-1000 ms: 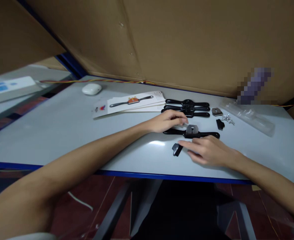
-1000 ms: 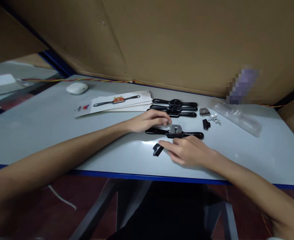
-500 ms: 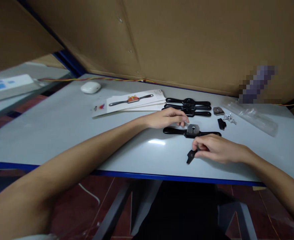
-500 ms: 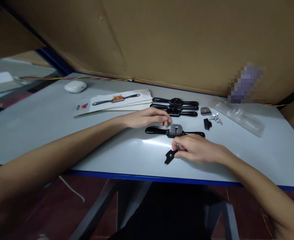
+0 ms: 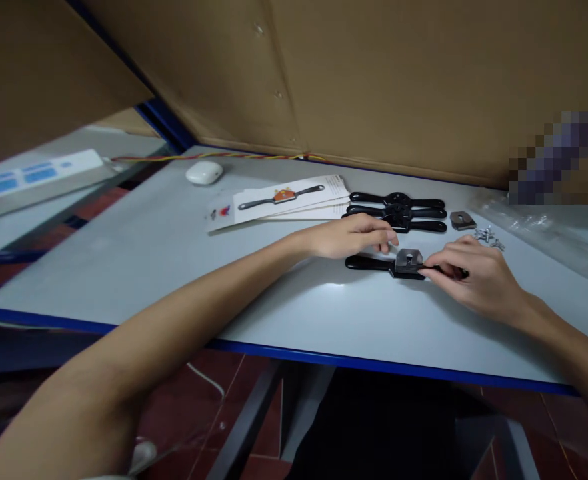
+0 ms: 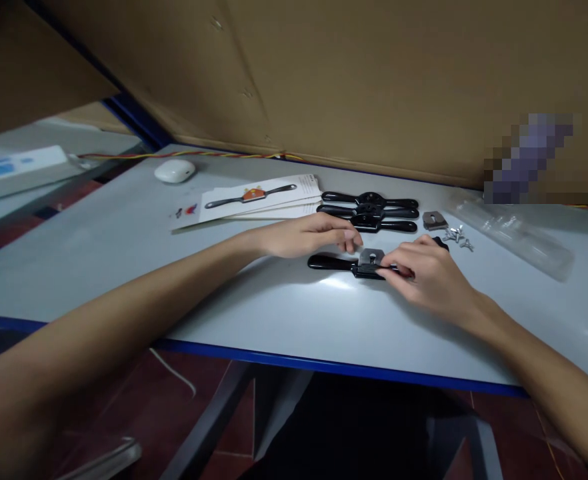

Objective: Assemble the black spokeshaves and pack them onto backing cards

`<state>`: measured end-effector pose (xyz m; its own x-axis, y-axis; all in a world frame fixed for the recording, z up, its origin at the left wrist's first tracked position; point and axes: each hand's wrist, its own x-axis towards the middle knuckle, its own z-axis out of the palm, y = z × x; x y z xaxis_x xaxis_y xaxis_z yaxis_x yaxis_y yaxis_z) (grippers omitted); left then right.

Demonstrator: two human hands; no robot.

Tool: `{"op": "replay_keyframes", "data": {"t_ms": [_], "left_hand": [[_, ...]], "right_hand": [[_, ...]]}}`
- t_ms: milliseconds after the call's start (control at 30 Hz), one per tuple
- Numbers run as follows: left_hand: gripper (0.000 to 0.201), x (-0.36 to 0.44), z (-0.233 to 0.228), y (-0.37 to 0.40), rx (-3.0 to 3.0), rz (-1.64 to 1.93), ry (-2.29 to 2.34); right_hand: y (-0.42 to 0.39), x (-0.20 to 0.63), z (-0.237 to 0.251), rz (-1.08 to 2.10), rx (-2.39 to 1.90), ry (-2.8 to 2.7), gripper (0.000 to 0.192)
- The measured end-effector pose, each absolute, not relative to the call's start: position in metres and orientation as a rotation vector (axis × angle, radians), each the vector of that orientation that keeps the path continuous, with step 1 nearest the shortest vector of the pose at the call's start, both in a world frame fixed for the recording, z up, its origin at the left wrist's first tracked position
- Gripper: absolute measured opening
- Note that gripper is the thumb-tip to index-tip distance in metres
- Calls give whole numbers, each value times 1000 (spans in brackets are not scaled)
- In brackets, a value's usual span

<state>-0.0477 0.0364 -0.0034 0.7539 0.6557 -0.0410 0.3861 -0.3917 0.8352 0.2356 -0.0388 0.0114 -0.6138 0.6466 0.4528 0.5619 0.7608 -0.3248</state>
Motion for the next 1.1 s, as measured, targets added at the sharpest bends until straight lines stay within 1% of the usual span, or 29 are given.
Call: {"op": "replay_keyframes", "data": {"t_ms": [200, 400, 600, 733, 800, 833, 967, 1033, 1100], "left_hand": [[47, -47, -4, 36, 2069, 398, 783], [47, -43, 1, 28, 2129, 396, 813], [52, -33, -4, 15, 2364, 464, 804], [52, -27, -10, 10, 2414, 497, 821], [50, -24, -11, 7, 2429, 516, 854], [48, -23, -12, 6, 2443, 521, 876], [39, -21, -18, 3, 2552, 529, 947], [39, -21, -21, 2, 2609, 529, 950], [40, -22, -23, 3, 2657, 524, 936]], "right_hand": [[-35, 238, 14, 285, -1064, -2376, 16], [-37, 234, 13, 340, -1064, -2335, 15], [-35, 230, 6, 472, -1071, -2323, 11], [-32, 228, -4, 364, -1135, -2354, 10], [-31, 229, -6, 289, -1160, -2358, 8], [-31, 230, -5, 244, -1167, -2356, 9], [-25, 248, 11, -33, -1264, -2362, 16], [-18, 267, 23, -185, -1410, -2373, 18], [-7, 290, 34, -255, -1611, -2339, 17]]}}
